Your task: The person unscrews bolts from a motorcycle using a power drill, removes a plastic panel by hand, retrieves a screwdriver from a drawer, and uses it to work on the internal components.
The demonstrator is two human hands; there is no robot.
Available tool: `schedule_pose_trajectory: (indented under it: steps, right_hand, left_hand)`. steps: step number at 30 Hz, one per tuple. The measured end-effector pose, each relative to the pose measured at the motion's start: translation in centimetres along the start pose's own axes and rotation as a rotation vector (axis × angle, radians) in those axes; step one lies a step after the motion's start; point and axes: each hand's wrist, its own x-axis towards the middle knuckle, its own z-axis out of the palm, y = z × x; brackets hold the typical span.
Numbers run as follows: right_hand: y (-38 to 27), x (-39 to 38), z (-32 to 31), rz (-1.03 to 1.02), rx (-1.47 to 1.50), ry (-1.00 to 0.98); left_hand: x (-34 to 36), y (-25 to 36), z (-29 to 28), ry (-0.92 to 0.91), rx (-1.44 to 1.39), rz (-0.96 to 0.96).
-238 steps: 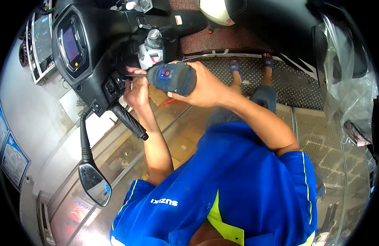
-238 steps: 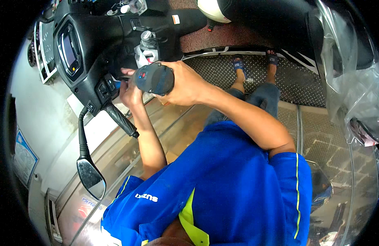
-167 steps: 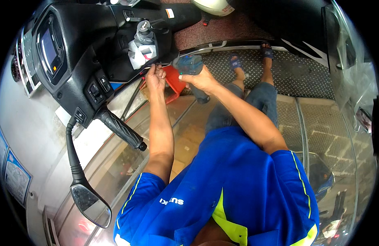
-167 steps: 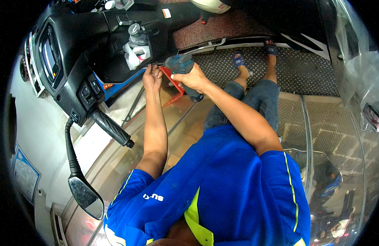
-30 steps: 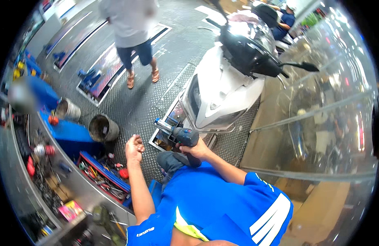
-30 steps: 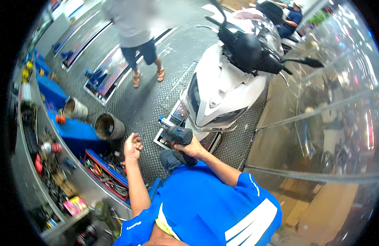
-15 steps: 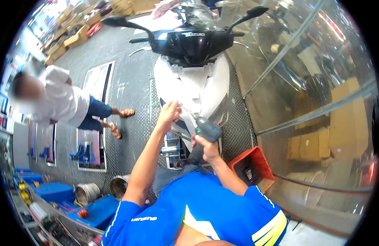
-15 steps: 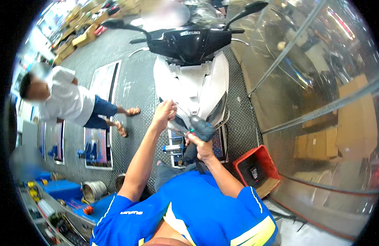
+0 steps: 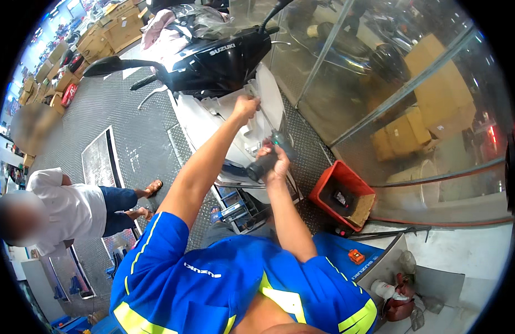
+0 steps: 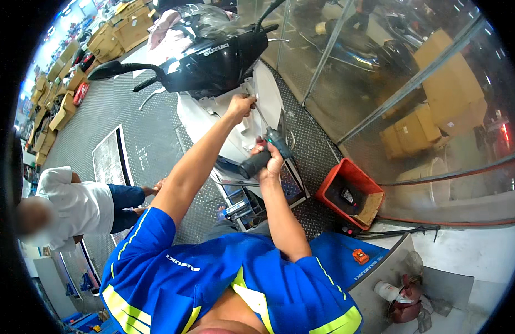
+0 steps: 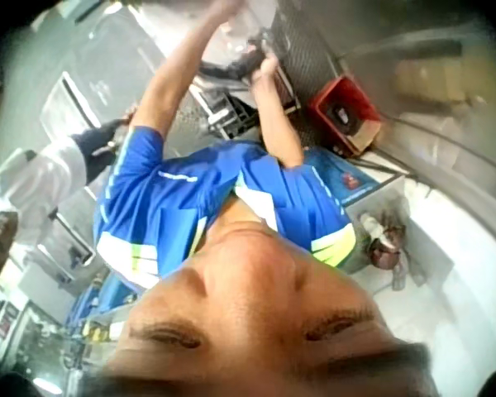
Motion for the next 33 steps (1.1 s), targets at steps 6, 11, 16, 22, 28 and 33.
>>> schedule_pose_trajectory:
  steps: [6,11,16,22,28,33]
  right_hand:
    - [0.3,2.4,0.3,0.107,0.191,-0.060]
    - [-0.3,2.3,1.2,0.187,0.190,-0.050]
    - [-0.8,2.5,1.3,0.188,0.173,-0.074]
    - [-1.1,3.0,0.9,0.164,0.164,-0.053]
    - [-1.3,2.7,1.2,0.213,0.184,-0.080]
    - [-1.2,3.2,1.3,0.223,0.246,-0.034]
  left_hand:
    - [2.5,-1.3,-0.1,0.113,0.017,-0.053]
    - [2.4,-1.2,-0.6,0.162,0.023,-0.049]
    - [2.2,-1.0,-0.4,0.209,-0.004,-0.061]
    - [2.3,-0.6,-0.1,0.210,-0.002,-0.079]
    - [2.0,-0.7,-0.1,0.203,-0.031,-0.062]
    - [2.4,-1.0,-0.2,0.227,0.032,-0.034]
